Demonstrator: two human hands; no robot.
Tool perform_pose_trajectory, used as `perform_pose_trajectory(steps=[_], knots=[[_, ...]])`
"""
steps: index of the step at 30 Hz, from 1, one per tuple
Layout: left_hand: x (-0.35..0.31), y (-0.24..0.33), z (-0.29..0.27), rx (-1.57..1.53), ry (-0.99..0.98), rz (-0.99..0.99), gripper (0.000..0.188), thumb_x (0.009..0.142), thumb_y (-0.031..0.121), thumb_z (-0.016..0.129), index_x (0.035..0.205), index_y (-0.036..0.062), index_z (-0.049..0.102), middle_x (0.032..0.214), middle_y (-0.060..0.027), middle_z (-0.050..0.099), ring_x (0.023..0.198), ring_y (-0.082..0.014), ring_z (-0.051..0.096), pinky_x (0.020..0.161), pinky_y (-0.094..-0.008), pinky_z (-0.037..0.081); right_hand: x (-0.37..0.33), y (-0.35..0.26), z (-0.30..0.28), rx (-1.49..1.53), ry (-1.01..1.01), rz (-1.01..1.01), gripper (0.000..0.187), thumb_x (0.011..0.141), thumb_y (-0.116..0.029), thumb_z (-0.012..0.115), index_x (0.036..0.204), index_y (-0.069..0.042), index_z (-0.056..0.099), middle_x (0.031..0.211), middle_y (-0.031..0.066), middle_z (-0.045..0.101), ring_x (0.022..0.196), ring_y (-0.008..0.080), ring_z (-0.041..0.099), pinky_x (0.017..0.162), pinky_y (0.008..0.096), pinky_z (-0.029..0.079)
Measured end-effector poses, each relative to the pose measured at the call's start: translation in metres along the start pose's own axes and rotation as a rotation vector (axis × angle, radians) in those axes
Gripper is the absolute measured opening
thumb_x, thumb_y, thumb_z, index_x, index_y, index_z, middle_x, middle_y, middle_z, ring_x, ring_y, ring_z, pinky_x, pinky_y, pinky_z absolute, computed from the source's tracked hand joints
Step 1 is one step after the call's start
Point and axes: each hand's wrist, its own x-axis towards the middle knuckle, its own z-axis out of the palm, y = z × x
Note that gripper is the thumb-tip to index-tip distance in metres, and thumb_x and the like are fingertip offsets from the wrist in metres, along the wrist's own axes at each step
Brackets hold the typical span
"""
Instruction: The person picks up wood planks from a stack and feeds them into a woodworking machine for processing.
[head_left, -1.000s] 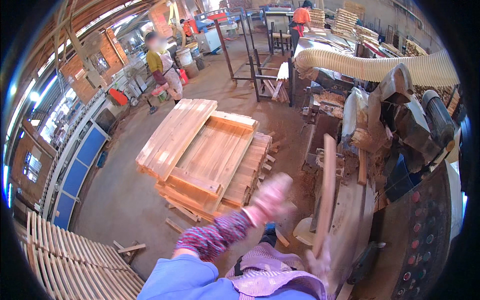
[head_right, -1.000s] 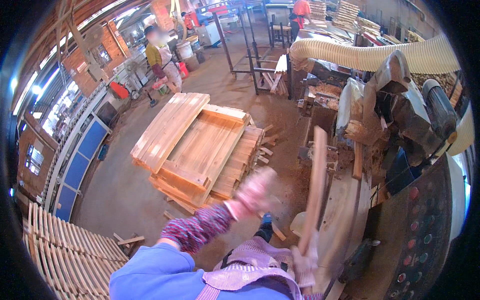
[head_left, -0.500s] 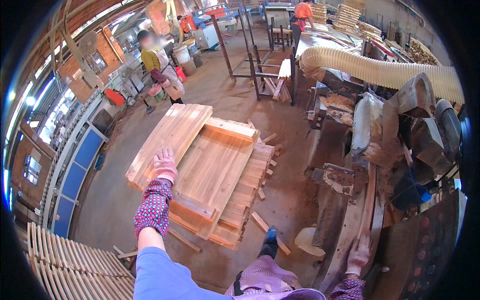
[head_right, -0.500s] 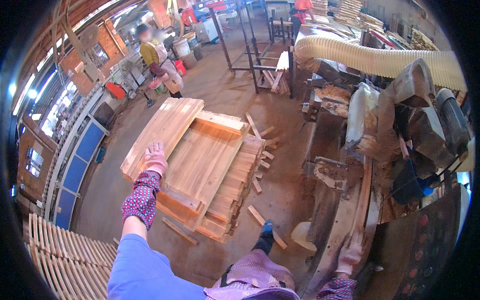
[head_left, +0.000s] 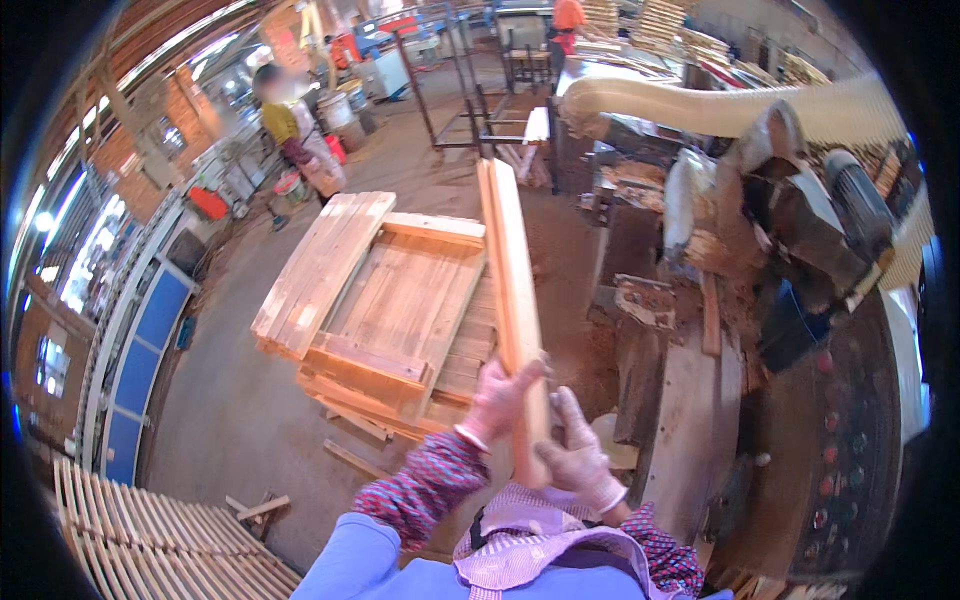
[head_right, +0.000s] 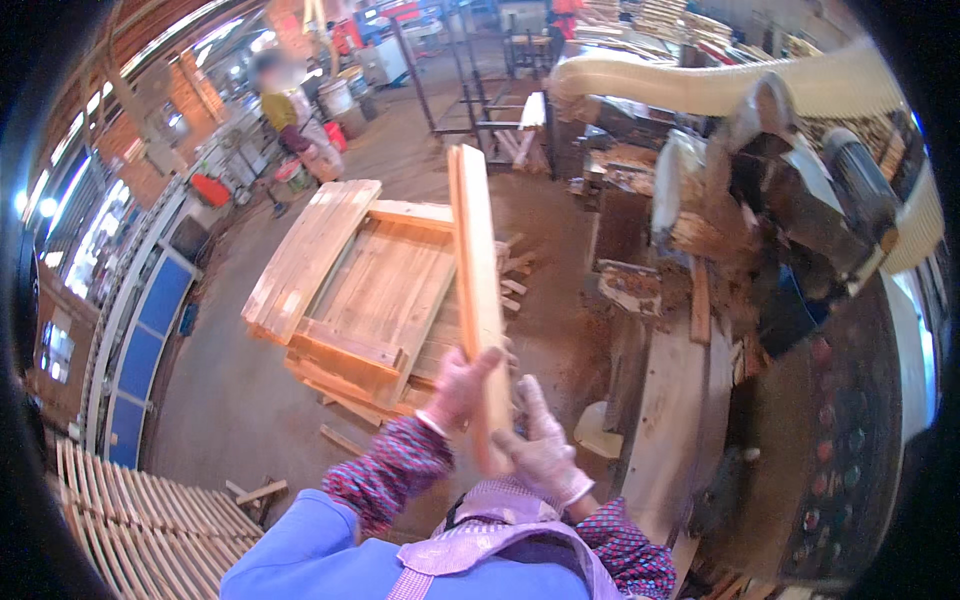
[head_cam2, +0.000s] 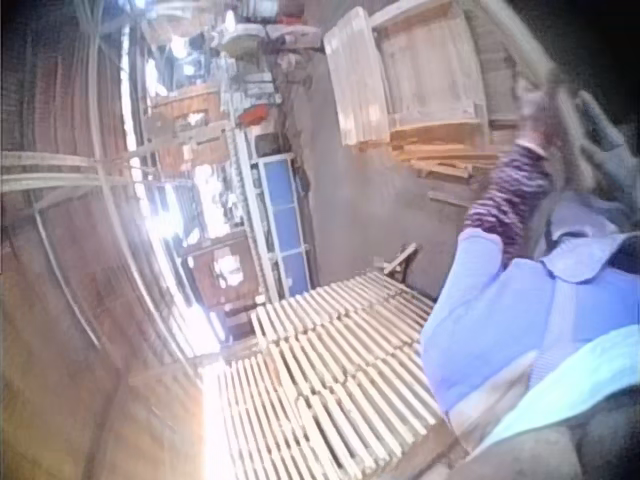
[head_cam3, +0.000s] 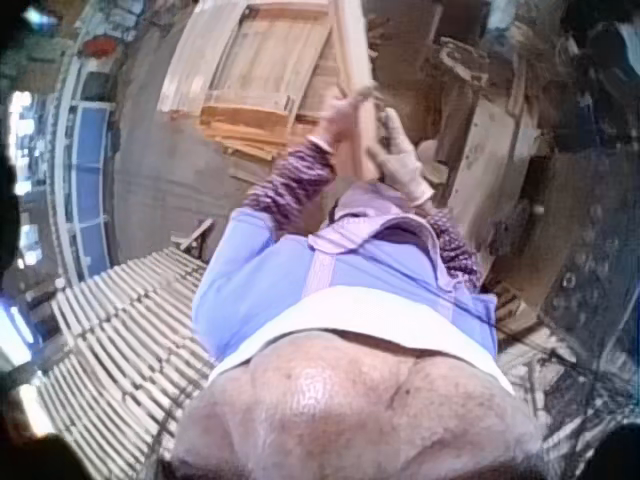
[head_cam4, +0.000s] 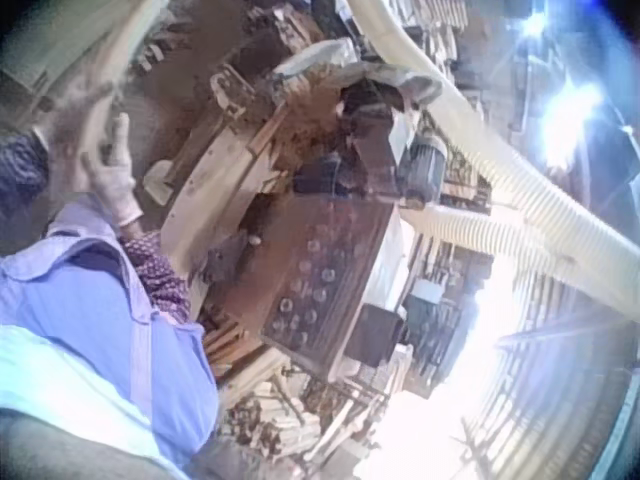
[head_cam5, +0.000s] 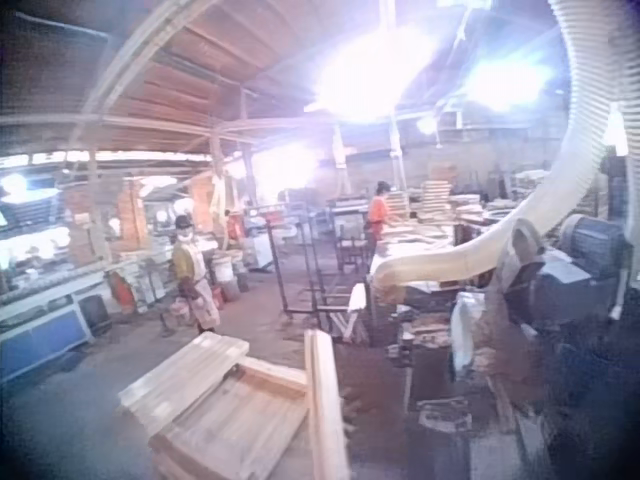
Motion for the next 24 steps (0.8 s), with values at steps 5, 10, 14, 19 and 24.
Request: perform_pose_trajectory(steps=[5, 10, 14, 19, 24], knots=[[-0.010, -0.089, 0.068, -0.008, -0.041, 0.069, 0.036, 0.101, 0.033, 0.061, 0.120, 0.0039, 0.055, 0.101, -0.0085, 0.066, 0.089, -0.0166, 0.065, 0.075, -0.0334, 0.057, -0.084, -0.023, -0.039, -0.227, 0.252, 0.314, 0.095, 0.082, -0.026, 0.073, 0.155, 0.003, 0.020, 0.147, 0.0269, 0.046, 0.130, 0.0335, 0.053, 0.107, 0.0372, 0.043], [-0.007, -0.101, 0.069, -0.180, -0.055, -0.173, 0.031, 0.099, 0.022, 0.064, 0.121, 0.0043, 0.051, 0.101, -0.0061, 0.062, 0.085, -0.0139, 0.065, 0.072, -0.0287, 0.058, -0.232, 0.083, -0.111, -1.070, 0.535, 0.362, 0.082, 0.085, -0.025, 0.068, 0.152, 0.004, 0.031, 0.150, 0.0293, 0.041, 0.136, 0.0415, 0.045, 0.115, 0.0458, 0.036], [0.002, -0.122, 0.042, -0.166, -0.130, -0.105, 0.034, 0.098, 0.023, 0.066, 0.123, 0.0035, 0.053, 0.103, -0.0053, 0.063, 0.088, -0.0136, 0.065, 0.074, -0.0283, 0.058, -0.179, 0.112, -0.164, -1.598, 0.451, 0.212, 0.061, 0.093, -0.022, 0.056, 0.149, -0.001, 0.040, 0.154, 0.0264, 0.036, 0.141, 0.0418, 0.039, 0.117, 0.0510, 0.031], [0.004, -0.102, 0.051, -0.067, -0.121, -0.082, 0.042, 0.099, 0.027, 0.063, 0.129, 0.0015, 0.049, 0.111, -0.0101, 0.064, 0.096, -0.0183, 0.066, 0.081, -0.0328, 0.059, 0.009, 0.136, -0.290, -1.762, 0.490, 0.053, 0.048, 0.098, -0.021, 0.047, 0.144, -0.005, 0.048, 0.153, 0.0167, 0.042, 0.141, 0.0378, 0.037, 0.119, 0.0477, 0.028], [0.009, -0.096, 0.062, -0.139, -0.049, -0.017, 0.041, 0.099, 0.028, 0.063, 0.125, 0.0003, 0.049, 0.106, -0.0088, 0.063, 0.093, -0.0168, 0.065, 0.079, -0.0319, 0.058, 0.096, 0.101, -0.310, -1.569, 0.647, -0.026, 0.047, 0.098, -0.025, 0.051, 0.141, -0.003, 0.050, 0.147, 0.0204, 0.047, 0.140, 0.0342, 0.040, 0.116, 0.0458, 0.032]])
